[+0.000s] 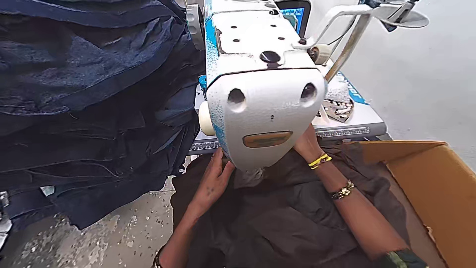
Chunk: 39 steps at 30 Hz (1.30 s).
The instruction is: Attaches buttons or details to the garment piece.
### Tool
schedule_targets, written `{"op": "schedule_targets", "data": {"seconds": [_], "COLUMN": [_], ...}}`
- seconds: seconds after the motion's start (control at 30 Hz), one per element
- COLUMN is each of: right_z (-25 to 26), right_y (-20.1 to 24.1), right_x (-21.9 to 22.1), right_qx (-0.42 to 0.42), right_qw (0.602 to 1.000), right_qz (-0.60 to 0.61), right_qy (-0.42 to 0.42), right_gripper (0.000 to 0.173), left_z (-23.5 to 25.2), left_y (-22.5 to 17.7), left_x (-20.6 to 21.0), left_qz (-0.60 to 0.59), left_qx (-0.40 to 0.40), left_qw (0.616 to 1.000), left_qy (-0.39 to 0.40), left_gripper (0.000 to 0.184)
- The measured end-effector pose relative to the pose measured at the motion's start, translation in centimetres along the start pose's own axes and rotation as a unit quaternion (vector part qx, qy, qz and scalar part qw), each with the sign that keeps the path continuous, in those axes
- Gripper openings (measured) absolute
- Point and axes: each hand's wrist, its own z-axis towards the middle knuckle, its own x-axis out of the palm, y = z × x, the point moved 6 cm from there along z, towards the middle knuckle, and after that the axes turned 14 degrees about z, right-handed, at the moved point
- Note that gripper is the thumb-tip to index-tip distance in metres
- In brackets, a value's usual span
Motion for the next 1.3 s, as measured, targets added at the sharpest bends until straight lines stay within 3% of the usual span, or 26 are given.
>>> {"op": "schedule_targets", "data": {"seconds": [0.1, 0.3, 0.47, 0.6, 0.63, 0.7, 0.77, 0.87, 0.97, 1.03, 1.1, 1.13, 1.2, 1.3], "right_z": [0.1, -1.7, -1.8, -2.0, -2.1, -2.8, -4.5, -6.0, -4.9, -5.5, -6.5, -7.1, -6.7, -5.1], "right_y": [0.0, -1.0, -2.2, 0.4, 1.6, 4.9, 8.7, 13.2, 13.5, 12.4, 12.0, 11.7, 10.2, 8.8], "right_x": [1.0, -0.4, -2.4, -4.4, -4.7, -5.1, -4.8, -3.4, -3.4, -3.1, -2.4, -2.3, -2.4, -1.3], "right_qx": [0.001, -0.06, 0.005, 0.038, 0.012, -0.095, -0.232, -0.344, -0.311, -0.247, -0.178, -0.146, -0.089, -0.002], "right_qw": [0.999, 0.99, 0.973, 0.963, 0.965, 0.968, 0.951, 0.925, 0.937, 0.925, 0.873, 0.87, 0.908, 0.937], "right_qz": [-0.042, 0.051, 0.181, 0.227, 0.222, 0.183, 0.143, 0.107, 0.118, 0.287, 0.446, 0.46, 0.406, 0.348], "right_qy": [0.016, -0.114, -0.145, -0.138, -0.137, -0.142, -0.143, -0.119, -0.11, -0.035, 0.081, 0.1, 0.055, 0.043], "right_gripper": [0.036, 0.011, 0.015, 0.013, 0.013, 0.017, 0.024, 0.028, 0.024, 0.02, 0.029, 0.031, 0.029, 0.031], "left_z": [0.2, -0.1, 0.2, 0.3, 0.1, -1.6, -3.8, -4.8, -4.5, -5.2, -5.0, -4.9, -4.3, -3.8], "left_y": [0.0, 0.1, 0.1, 0.1, -0.3, -2.1, -4.0, -3.8, -4.1, -4.8, -4.0, -2.9, 0.6, 5.3], "left_x": [0.6, 1.5, 1.4, 1.1, 0.8, 0.0, -0.4, -0.5, -0.8, -1.3, -3.0, -4.4, -7.2, -8.7], "left_qz": [-0.011, -0.046, -0.08, -0.029, 0.012, 0.07, 0.05, 0.021, 0.021, -0.008, -0.022, -0.006, 0.071, 0.181], "left_qx": [-0.032, -0.045, -0.051, -0.046, -0.035, 0.033, 0.12, 0.133, 0.146, 0.172, 0.165, 0.136, 0.052, -0.042], "left_qw": [0.999, 0.995, 0.991, 0.994, 0.994, 0.991, 0.989, 0.99, 0.988, 0.984, 0.983, 0.986, 0.986, 0.97], "left_qy": [-0.019, -0.076, -0.091, -0.097, -0.106, -0.112, -0.07, -0.05, -0.045, -0.044, -0.075, -0.098, -0.144, -0.155], "left_gripper": [0.05, 0.052, 0.048, 0.033, 0.024, 0.029, 0.04, 0.04, 0.031, 0.027, 0.026, 0.025, 0.028, 0.035]}}
